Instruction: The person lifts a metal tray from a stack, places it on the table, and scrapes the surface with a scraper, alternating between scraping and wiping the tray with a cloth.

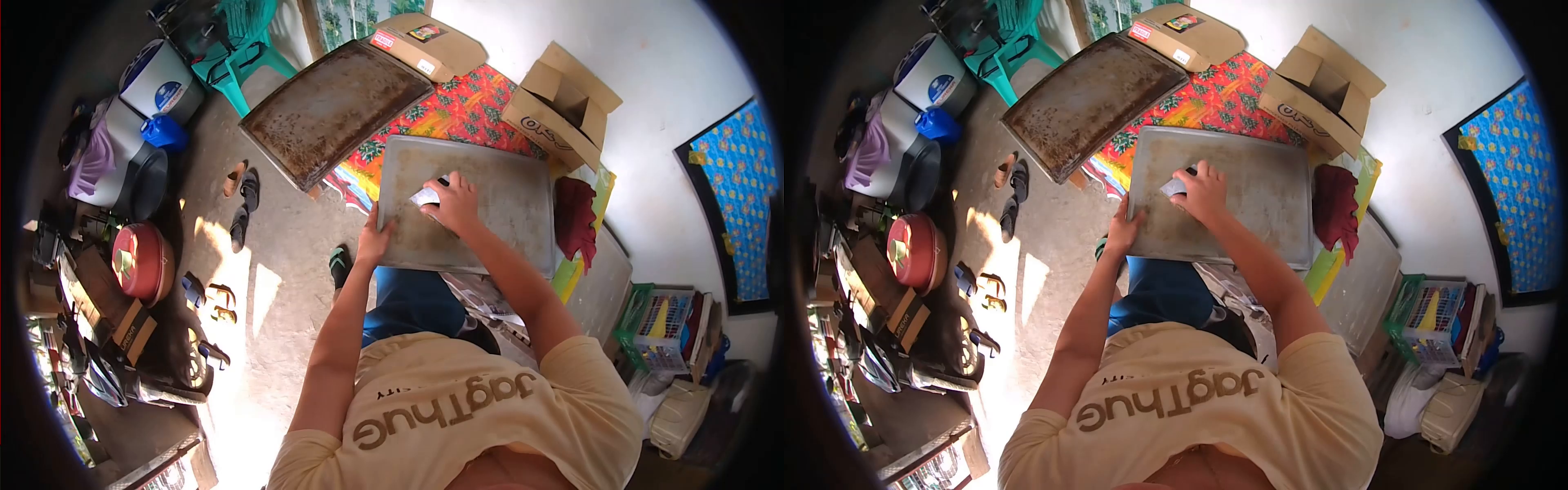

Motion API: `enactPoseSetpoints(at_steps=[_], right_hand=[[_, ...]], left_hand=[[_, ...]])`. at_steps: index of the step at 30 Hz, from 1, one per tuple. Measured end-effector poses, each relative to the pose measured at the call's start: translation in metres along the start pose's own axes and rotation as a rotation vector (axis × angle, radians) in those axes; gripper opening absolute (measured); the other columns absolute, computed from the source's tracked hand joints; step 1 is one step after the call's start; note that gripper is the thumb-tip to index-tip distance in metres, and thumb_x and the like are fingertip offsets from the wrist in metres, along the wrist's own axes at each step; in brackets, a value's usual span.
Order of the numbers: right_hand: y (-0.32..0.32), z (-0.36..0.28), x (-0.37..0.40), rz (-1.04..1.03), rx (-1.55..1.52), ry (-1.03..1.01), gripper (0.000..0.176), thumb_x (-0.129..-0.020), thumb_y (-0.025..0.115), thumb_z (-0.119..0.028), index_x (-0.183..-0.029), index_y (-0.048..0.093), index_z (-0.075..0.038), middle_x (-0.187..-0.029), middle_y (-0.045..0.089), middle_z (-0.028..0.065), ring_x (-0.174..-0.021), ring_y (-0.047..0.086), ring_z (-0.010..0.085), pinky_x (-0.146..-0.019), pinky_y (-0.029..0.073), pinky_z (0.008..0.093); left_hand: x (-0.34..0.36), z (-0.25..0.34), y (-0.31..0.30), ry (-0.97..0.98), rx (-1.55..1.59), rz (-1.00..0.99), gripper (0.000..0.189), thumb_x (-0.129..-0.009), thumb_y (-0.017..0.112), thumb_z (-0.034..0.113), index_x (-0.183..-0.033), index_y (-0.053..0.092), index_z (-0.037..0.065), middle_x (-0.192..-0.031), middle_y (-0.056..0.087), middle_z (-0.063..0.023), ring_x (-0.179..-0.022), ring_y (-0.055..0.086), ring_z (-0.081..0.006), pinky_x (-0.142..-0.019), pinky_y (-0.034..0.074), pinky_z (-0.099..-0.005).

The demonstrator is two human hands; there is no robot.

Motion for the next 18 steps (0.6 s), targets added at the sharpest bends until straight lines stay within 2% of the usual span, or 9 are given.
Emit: enactPoseSetpoints(at_steps=[1, 4, 6, 10, 13, 16, 18], right_hand=[[0.001, 0.005, -0.004, 0.007, -0.009, 0.041, 0.047, -0.061, 0.087, -0.043, -0.103, 0.069, -0.032, -0.101, 0.053, 0.0075, -0.1, 0.056, 0.0308, -0.082, 0.043, 0.0463], [-0.002, 0.037, -0.025, 0.071, -0.001, 0.171, 0.047, -0.063, 0.087, -0.043, -0.105, 0.068, -0.032, -0.101, 0.053, 0.0077, -0.101, 0.056, 0.0305, -0.083, 0.043, 0.045], [-0.009, 0.068, -0.04, 0.154, 0.048, 0.295, 0.049, -0.064, 0.086, -0.044, -0.107, 0.067, -0.032, -0.103, 0.053, 0.0075, -0.102, 0.056, 0.0306, -0.084, 0.043, 0.045], [0.002, 0.107, -0.067, -0.026, 0.234, 0.519, 0.054, -0.068, 0.083, -0.051, -0.116, 0.062, -0.034, -0.116, 0.051, 0.0097, -0.11, 0.054, 0.0336, -0.09, 0.042, 0.0488], [0.012, 0.102, -0.09, -0.061, 0.239, 0.446, 0.052, -0.071, 0.081, -0.052, -0.116, 0.062, -0.035, -0.115, 0.05, 0.0097, -0.113, 0.051, 0.0321, -0.093, 0.04, 0.0478], [0.023, 0.078, -0.108, -0.075, 0.204, 0.34, 0.051, -0.071, 0.083, -0.046, -0.116, 0.064, -0.034, -0.114, 0.05, 0.008, -0.114, 0.05, 0.0296, -0.094, 0.038, 0.0447], [0.028, 0.055, -0.116, -0.107, 0.236, 0.187, 0.05, -0.071, 0.083, -0.046, -0.116, 0.065, -0.035, -0.114, 0.05, 0.0077, -0.113, 0.051, 0.0296, -0.093, 0.039, 0.0444]], left_hand=[[0.003, 0.009, -0.004, -0.049, -0.013, -0.022, 0.075, -0.09, 0.067, 0.023, -0.153, 0.032, 0.004, -0.145, 0.051, -0.0222, -0.134, 0.05, -0.0295, -0.11, 0.039, -0.0355], [-0.013, -0.023, 0.004, 0.131, -0.031, 0.048, 0.077, -0.09, 0.067, 0.033, -0.156, 0.03, 0.017, -0.136, 0.057, -0.026, -0.127, 0.055, -0.0385, -0.105, 0.044, -0.0416], [-0.014, -0.029, 0.005, 0.12, -0.059, 0.054, 0.077, -0.09, 0.067, 0.032, -0.155, 0.03, 0.016, -0.136, 0.057, -0.0261, -0.127, 0.055, -0.0388, -0.104, 0.045, -0.0414], [-0.011, -0.023, 0.005, 0.146, 0.04, 0.044, 0.076, -0.09, 0.067, 0.031, -0.155, 0.031, 0.015, -0.136, 0.057, -0.0262, -0.128, 0.054, -0.0383, -0.105, 0.044, -0.0412], [-0.01, -0.022, 0.004, 0.103, 0.007, 0.037, 0.076, -0.09, 0.067, 0.03, -0.155, 0.032, 0.013, -0.136, 0.056, -0.026, -0.129, 0.053, -0.0369, -0.105, 0.044, -0.0401], [-0.008, -0.019, 0.004, 0.116, 0.046, 0.045, 0.075, -0.09, 0.068, 0.028, -0.154, 0.032, 0.011, -0.138, 0.056, -0.0252, -0.13, 0.053, -0.0349, -0.106, 0.043, -0.0389], [-0.007, -0.018, 0.004, 0.115, 0.063, 0.041, 0.075, -0.09, 0.068, 0.027, -0.154, 0.032, 0.009, -0.14, 0.055, -0.0242, -0.131, 0.053, -0.0337, -0.107, 0.042, -0.0381]])
Point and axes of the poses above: each hand's wrist, its own x-axis away from the middle knuckle, its own y-axis out of the palm, z = x × y, the point moved 4 cm from there along -x, towards the middle knuckle
